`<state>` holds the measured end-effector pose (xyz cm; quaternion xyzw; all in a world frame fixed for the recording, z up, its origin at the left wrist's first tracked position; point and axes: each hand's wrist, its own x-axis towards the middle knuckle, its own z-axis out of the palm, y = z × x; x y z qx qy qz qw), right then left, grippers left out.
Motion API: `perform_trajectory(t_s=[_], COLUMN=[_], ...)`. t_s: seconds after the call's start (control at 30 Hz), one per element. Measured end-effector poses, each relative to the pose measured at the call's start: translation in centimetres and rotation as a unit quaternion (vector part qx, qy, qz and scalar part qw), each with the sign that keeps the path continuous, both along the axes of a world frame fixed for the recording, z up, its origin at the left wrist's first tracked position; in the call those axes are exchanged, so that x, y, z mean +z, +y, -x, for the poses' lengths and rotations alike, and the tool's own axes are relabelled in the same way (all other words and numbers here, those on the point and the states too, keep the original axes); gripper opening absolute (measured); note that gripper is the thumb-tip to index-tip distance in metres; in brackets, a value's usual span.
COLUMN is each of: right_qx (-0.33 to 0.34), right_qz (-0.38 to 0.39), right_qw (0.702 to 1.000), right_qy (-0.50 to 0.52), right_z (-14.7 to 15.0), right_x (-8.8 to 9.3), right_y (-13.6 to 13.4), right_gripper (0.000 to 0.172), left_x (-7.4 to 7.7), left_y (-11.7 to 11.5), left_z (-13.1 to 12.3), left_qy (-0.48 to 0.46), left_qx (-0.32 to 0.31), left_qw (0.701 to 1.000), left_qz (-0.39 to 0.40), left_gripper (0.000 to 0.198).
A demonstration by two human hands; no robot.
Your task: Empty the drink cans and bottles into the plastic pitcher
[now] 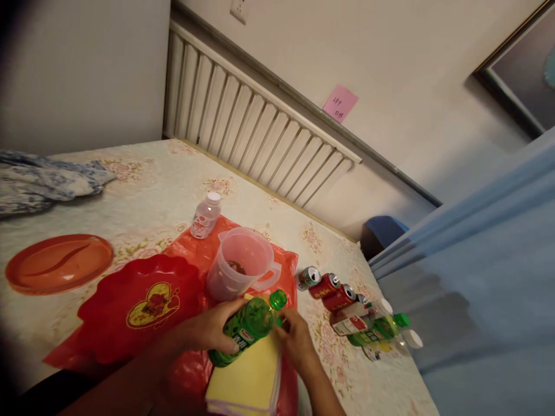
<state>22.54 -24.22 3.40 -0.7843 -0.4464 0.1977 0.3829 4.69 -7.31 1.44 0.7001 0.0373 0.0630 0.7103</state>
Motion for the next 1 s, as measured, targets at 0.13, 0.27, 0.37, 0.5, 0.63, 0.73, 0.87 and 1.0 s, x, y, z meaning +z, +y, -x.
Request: perform_trajectory(t_s=[0.13,0.27,0.37,0.5,0.63,0.73,0.87,1.0], right_qx=[-0.032,0.038,0.114,0.17,0.186,0.182,0.168,0.157], right_qz=[-0.064,-0.062,-0.036,-0.013,0.007,0.01,0.02,0.066], right_qw=[0.991,0.99,0.992,0.985,0.981,0.982,0.984,0.981], right_qy=[0.113,0.117,0.049,-0.015,-0.048,-0.044,-0.047,-0.09], right_z=[-1.4,-0.9,0.0,0.5,0.3,0.0,-0.2,0.3], right_x=[5.8,10.7,12.7,13.6,13.6,13.3,13.0,13.2], right_y=[-0.1,0.3,0.8,1.2,1.4,1.4,1.4,1.4], right_gripper=[0.029,0.029,0.022,0.021,0.023,0.024,0.03,0.034], left_x=[-0.1,-0.2,-0.2,-0.2,0.0,0.0,0.1,0.3], left_y=[-0.1,-0.2,-0.2,-0.2,-0.2,-0.4,-0.6,-0.7], left_z=[-0.1,-0.2,-0.3,-0.3,-0.2,-0.1,-0.2,-0.3], left_qy=[0.004,0.005,-0.002,-0.005,0.0,0.011,0.022,0.02], left_qx=[-0.009,-0.019,-0.036,-0.03,-0.025,-0.019,-0.014,-0.018], left_qw=[1.0,1.0,0.999,0.999,0.999,0.999,0.999,0.999], left_qz=[0.013,0.015,0.019,-0.021,-0.025,-0.028,-0.023,-0.027], left_gripper=[0.071,0.071,0.071,0.071,0.07,0.065,0.065,0.064])
